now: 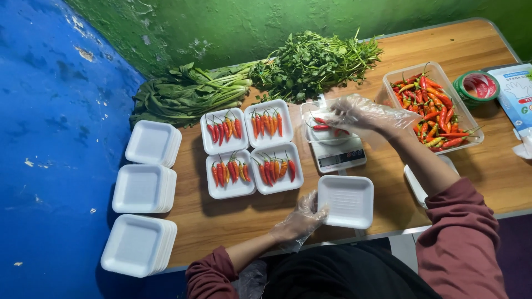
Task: Sorting, weighing, and packaging red chili peppers into small plastic trays
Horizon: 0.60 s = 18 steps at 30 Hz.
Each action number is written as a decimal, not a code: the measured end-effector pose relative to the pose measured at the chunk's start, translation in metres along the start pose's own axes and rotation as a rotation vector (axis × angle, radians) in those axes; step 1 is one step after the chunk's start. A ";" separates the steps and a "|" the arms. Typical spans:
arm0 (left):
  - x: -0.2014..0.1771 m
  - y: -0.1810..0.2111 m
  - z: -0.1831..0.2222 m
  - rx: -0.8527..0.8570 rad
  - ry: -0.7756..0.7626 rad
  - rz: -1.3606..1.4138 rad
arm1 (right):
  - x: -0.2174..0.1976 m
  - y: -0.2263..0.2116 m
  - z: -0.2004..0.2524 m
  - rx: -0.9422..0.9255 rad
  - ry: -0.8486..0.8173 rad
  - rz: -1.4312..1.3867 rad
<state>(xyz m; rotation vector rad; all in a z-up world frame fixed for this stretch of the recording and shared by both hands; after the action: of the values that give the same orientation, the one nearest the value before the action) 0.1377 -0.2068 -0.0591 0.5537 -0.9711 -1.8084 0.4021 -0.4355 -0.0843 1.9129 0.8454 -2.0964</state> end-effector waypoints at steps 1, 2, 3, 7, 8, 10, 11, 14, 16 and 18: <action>-0.002 0.000 0.002 0.091 -0.011 0.077 | -0.010 -0.002 0.004 0.041 -0.012 -0.039; -0.007 -0.005 0.001 0.090 -0.009 0.082 | -0.020 -0.005 0.011 0.039 -0.017 -0.039; -0.011 -0.010 0.000 0.112 -0.009 0.070 | -0.028 -0.008 0.020 0.081 -0.032 -0.079; -0.003 -0.020 -0.013 0.060 -0.030 -0.052 | -0.062 -0.026 0.050 0.212 -0.077 -0.202; -0.002 -0.018 -0.011 0.056 -0.030 -0.049 | -0.063 -0.032 0.064 0.212 -0.082 -0.204; 0.000 -0.013 -0.007 0.152 0.001 -0.046 | -0.069 -0.045 0.093 0.235 0.056 -0.283; 0.000 -0.016 -0.008 0.148 0.001 -0.044 | -0.075 -0.046 0.103 0.236 0.053 -0.285; 0.000 -0.022 -0.011 0.162 0.009 -0.021 | -0.097 -0.060 0.141 0.156 0.136 0.014; 0.002 -0.021 -0.012 0.131 0.019 -0.057 | -0.119 -0.082 0.175 0.284 0.238 0.121; 0.001 -0.022 -0.011 0.151 0.013 -0.051 | -0.149 -0.072 0.222 0.296 0.241 0.111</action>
<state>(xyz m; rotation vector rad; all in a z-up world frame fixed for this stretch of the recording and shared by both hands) 0.1335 -0.2075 -0.0836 0.6886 -1.0999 -1.7832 0.1999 -0.5262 0.0819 2.3398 0.4729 -2.0473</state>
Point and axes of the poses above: each hand's wrist, its own z-axis away from the middle knuckle, its own x-axis out of the palm, y = z × x, the point moved 1 cm from there along -z, towards the middle knuckle, and after that the axes turned 14 degrees about z, right-handed, at the moved point
